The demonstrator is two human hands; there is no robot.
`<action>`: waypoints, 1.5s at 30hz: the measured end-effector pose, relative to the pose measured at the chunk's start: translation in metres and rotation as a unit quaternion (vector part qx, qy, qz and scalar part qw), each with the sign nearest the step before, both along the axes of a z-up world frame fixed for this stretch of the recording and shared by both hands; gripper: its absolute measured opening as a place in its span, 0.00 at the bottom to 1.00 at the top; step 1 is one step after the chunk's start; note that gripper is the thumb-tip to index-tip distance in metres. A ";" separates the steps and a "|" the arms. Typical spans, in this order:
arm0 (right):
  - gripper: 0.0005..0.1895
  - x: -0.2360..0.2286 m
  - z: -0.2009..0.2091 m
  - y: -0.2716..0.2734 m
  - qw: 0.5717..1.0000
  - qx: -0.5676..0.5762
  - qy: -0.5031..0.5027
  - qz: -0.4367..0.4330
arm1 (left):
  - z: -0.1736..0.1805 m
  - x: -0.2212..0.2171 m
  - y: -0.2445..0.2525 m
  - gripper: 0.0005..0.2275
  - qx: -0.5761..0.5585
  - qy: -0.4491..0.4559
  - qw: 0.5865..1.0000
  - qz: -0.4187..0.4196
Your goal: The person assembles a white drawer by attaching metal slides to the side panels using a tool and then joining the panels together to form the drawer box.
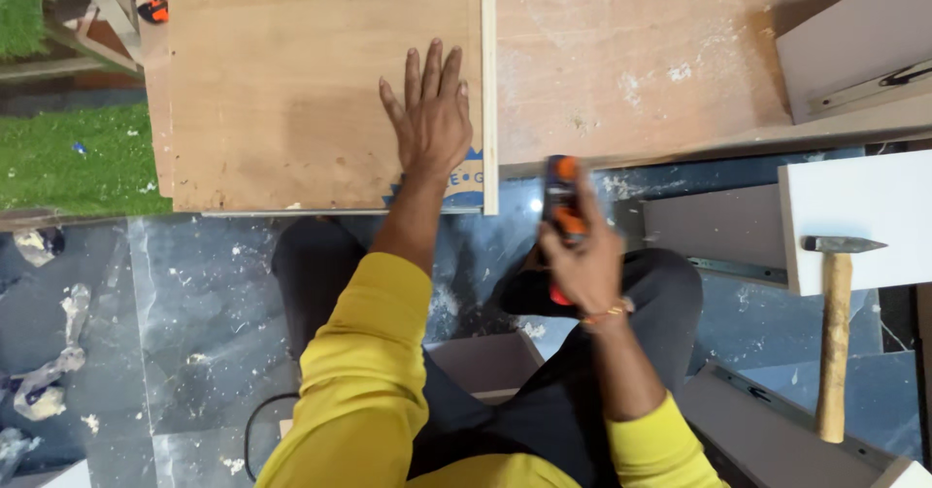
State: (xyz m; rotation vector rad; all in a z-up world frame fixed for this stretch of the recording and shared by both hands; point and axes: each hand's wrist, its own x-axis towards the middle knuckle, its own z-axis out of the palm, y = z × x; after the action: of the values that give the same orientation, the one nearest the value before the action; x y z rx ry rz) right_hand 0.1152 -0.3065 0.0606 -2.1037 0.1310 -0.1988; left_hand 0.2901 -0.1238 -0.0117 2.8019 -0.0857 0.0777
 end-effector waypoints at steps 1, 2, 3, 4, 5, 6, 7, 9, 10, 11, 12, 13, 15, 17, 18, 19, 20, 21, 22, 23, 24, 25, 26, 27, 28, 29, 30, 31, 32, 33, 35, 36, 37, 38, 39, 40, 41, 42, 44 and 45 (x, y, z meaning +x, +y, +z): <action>0.43 0.004 0.002 0.017 0.998 -0.002 0.063 0.008 | -0.003 0.000 0.001 0.23 0.003 -0.002 1.000 0.002; 0.42 0.008 0.002 0.029 0.996 -0.018 0.091 0.011 | -0.004 0.002 0.001 0.23 0.005 -0.004 1.000 0.003; 0.40 0.012 0.002 0.040 0.992 -0.033 0.119 0.014 | -0.003 0.003 0.000 0.23 0.008 -0.007 1.000 0.004; 0.39 0.018 0.000 0.046 0.988 -0.050 0.143 0.018 | -0.002 0.005 0.000 0.23 0.007 0.007 1.000 0.006; 0.39 0.024 -0.002 0.050 0.991 -0.083 0.105 0.028 | 0.000 0.005 0.001 0.23 0.006 0.021 1.000 0.008; 0.39 0.026 -0.006 0.054 0.990 -0.117 0.071 0.039 | 0.001 0.001 0.000 0.23 0.005 0.041 0.999 0.011; 0.39 0.026 -0.010 0.056 0.987 -0.150 0.037 0.051 | 0.002 0.000 -0.001 0.23 0.007 0.043 0.999 0.006; 0.38 0.028 -0.014 0.058 0.983 -0.172 0.044 0.049 | 0.007 0.006 0.002 0.24 0.012 0.038 0.999 0.000; 0.37 0.025 -0.016 0.060 0.981 -0.181 0.050 0.047 | 0.009 0.005 0.003 0.24 0.006 0.041 0.999 0.001; 0.37 0.022 -0.019 0.060 0.979 -0.191 0.046 0.051 | 0.011 0.004 0.003 0.24 0.000 0.044 0.999 0.002; 0.36 0.013 -0.020 0.060 0.977 -0.200 0.045 0.054 | 0.012 0.001 0.003 0.23 -0.007 0.050 0.999 0.001; 0.35 0.004 -0.020 0.060 0.975 -0.209 0.044 0.057 | 0.013 -0.002 0.003 0.23 -0.008 0.060 0.998 0.001; 0.36 -0.020 -0.014 0.061 0.977 -0.201 0.027 0.063 | 0.018 0.002 0.003 0.23 -0.010 0.068 0.998 -0.002; 0.37 -0.024 -0.013 0.063 0.977 -0.199 0.037 0.064 | 0.019 0.001 0.002 0.24 -0.003 0.082 0.997 -0.001; 0.37 -0.019 -0.014 0.063 0.976 -0.201 0.050 0.060 | 0.019 0.003 0.002 0.24 0.002 0.086 0.996 -0.002; 0.37 -0.013 -0.015 0.064 0.976 -0.203 0.063 0.055 | 0.018 0.005 0.003 0.24 0.005 0.080 0.997 -0.001; 0.37 0.001 -0.018 0.062 0.975 -0.208 0.041 0.063 | 0.017 0.005 0.003 0.24 0.005 0.073 0.997 -0.001; 0.37 0.022 -0.024 0.059 0.974 -0.212 0.019 0.071 | 0.016 0.005 0.002 0.24 0.006 0.067 0.998 -0.002; 0.37 0.048 -0.029 0.055 0.972 -0.216 0.066 0.061 | 0.015 0.005 0.002 0.24 0.004 0.069 0.998 -0.003; 0.37 0.076 -0.033 0.051 0.967 -0.220 0.113 0.051 | 0.014 0.004 0.001 0.24 0.003 0.070 0.998 -0.003; 0.36 0.108 -0.036 0.047 0.976 -0.202 0.035 0.068 | 0.015 0.005 0.002 0.24 0.002 0.068 0.998 -0.005; 0.36 0.136 -0.036 0.045 0.979 -0.183 -0.043 0.084 | 0.017 0.005 0.003 0.24 -0.002 0.075 0.997 -0.003; 0.35 0.155 -0.036 0.046 0.979 -0.185 -0.030 0.081 | 0.018 0.005 0.003 0.24 -0.007 0.082 0.997 -0.001; 0.35 0.168 -0.036 0.048 0.979 -0.188 -0.018 0.078 | 0.019 0.005 0.003 0.24 -0.012 0.090 0.996 0.002; 0.34 0.169 -0.036 0.048 0.980 -0.183 -0.011 0.076 | 0.019 0.003 0.004 0.24 -0.011 0.092 0.996 0.000; 0.33 0.168 -0.038 0.048 0.981 -0.179 -0.005 0.074 | 0.019 0.004 0.005 0.24 -0.010 0.094 0.996 -0.001; 0.33 0.167 -0.038 0.047 0.982 -0.175 -0.001 0.069 | 0.019 0.006 0.005 0.24 -0.008 0.093 0.996 -0.005; 0.32 0.151 -0.038 0.046 0.980 -0.185 -0.002 0.071 | 0.019 0.005 0.003 0.24 -0.004 0.093 0.996 -0.007; 0.32 0.126 -0.037 0.047 0.978 -0.195 -0.005 0.076 | 0.019 0.005 0.002 0.24 0.000 0.090 0.996 -0.005; 0.33 0.099 -0.034 0.047 0.979 -0.192 0.025 0.069 | 0.019 0.007 0.003 0.23 0.005 0.088 0.996 -0.004; 0.35 0.029 -0.022 0.055 0.980 -0.182 0.031 0.071 | 0.018 0.005 0.004 0.24 0.007 0.099 0.995 -0.004; 0.35 0.004 -0.015 0.058 0.981 -0.178 0.000 0.078 | 0.017 0.005 0.003 0.24 0.008 0.103 0.995 -0.005; 0.35 -0.008 -0.011 0.060 0.979 -0.186 0.030 0.075 | 0.017 0.004 0.002 0.24 0.008 0.101 0.995 -0.005; 0.36 -0.017 -0.007 0.063 0.977 -0.193 0.058 0.072 | 0.017 0.005 0.002 0.24 0.008 0.097 0.995 -0.004; 0.36 -0.019 -0.005 0.064 0.974 -0.199 0.087 0.070 | 0.017 0.005 0.002 0.24 0.008 0.094 0.996 -0.004; 0.36 -0.010 -0.007 0.063 0.975 -0.197 0.065 0.076 | 0.017 0.006 0.002 0.24 0.010 0.098 0.995 -0.007; 0.35 0.008 -0.014 0.060 0.977 -0.194 0.043 0.082 | 0.017 0.006 0.002 0.24 0.012 0.103 0.995 -0.010; 0.35 0.031 -0.022 0.057 0.977 -0.191 0.019 0.089 | 0.018 0.007 0.003 0.24 0.014 0.105 0.994 -0.011; 0.36 0.079 -0.036 0.051 0.974 -0.207 0.044 0.080 | 0.019 0.008 0.003 0.24 0.007 0.112 0.994 -0.008; 0.35 0.110 -0.044 0.048 0.977 -0.197 0.018 0.082 | 0.019 0.007 0.003 0.24 0.005 0.116 0.993 -0.007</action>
State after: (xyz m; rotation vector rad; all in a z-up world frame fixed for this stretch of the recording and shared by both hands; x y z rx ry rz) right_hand 0.2247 -0.2590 0.0168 -2.5012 -0.0671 -0.0926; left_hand 0.2971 -0.1211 0.0072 2.7965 -0.0494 -0.2511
